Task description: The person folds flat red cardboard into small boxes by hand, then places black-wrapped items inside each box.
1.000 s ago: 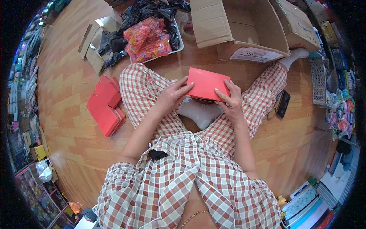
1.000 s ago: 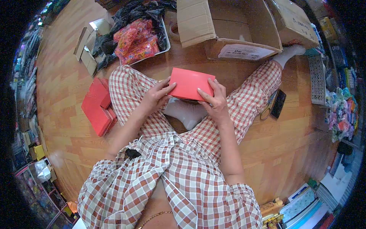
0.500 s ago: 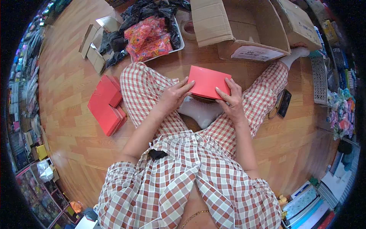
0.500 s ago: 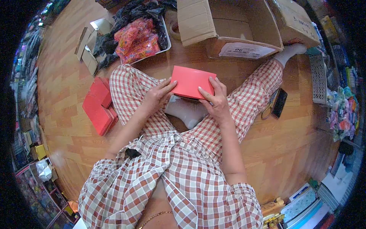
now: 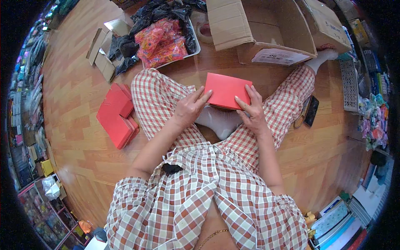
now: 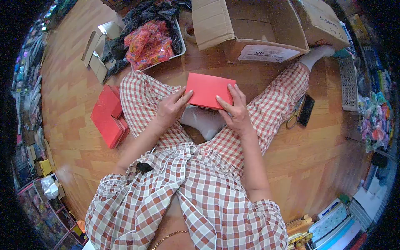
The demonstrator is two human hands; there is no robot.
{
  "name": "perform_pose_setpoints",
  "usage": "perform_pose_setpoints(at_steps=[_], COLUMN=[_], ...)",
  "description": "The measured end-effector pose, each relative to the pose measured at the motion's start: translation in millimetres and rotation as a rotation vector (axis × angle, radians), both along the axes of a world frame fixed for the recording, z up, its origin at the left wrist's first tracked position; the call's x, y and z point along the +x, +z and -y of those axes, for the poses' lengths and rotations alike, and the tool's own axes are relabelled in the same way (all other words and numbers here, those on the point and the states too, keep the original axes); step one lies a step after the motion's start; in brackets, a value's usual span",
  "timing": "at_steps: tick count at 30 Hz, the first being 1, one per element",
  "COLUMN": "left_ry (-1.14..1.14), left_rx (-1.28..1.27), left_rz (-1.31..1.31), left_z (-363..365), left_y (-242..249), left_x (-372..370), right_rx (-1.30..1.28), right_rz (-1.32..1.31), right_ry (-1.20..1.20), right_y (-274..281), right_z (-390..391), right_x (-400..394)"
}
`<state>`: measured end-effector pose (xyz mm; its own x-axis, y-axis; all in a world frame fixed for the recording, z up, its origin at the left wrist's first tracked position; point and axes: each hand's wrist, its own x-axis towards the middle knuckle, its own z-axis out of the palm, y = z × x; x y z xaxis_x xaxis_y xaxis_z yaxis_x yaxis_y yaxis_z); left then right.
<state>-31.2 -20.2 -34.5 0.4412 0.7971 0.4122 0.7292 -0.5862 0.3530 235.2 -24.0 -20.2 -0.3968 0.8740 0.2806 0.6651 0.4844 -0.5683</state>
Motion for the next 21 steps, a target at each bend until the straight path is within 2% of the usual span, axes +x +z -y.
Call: perform_pose_setpoints(at_steps=[6,14,17,21], left_ry=[-0.041,-0.240,-0.280,-0.249], left_rx=[0.081,0.148,0.092,0.153], left_rz=[-0.120,-0.266,-0.330,-0.389], left_z=[-3,-10,-8,-6], left_y=[4,6,4,10], left_x=[-5,-12,-11,-11], right_rx=[0.023,0.076,0.095,0.105], right_rz=[0.067,0.122,0.142,0.159], right_ry=[0.017,-0.001,0.001,-0.003], right_y=[-2,-8,-8,-8], right_z=[2,6,7,8], right_x=[-2,-5,-4,-5])
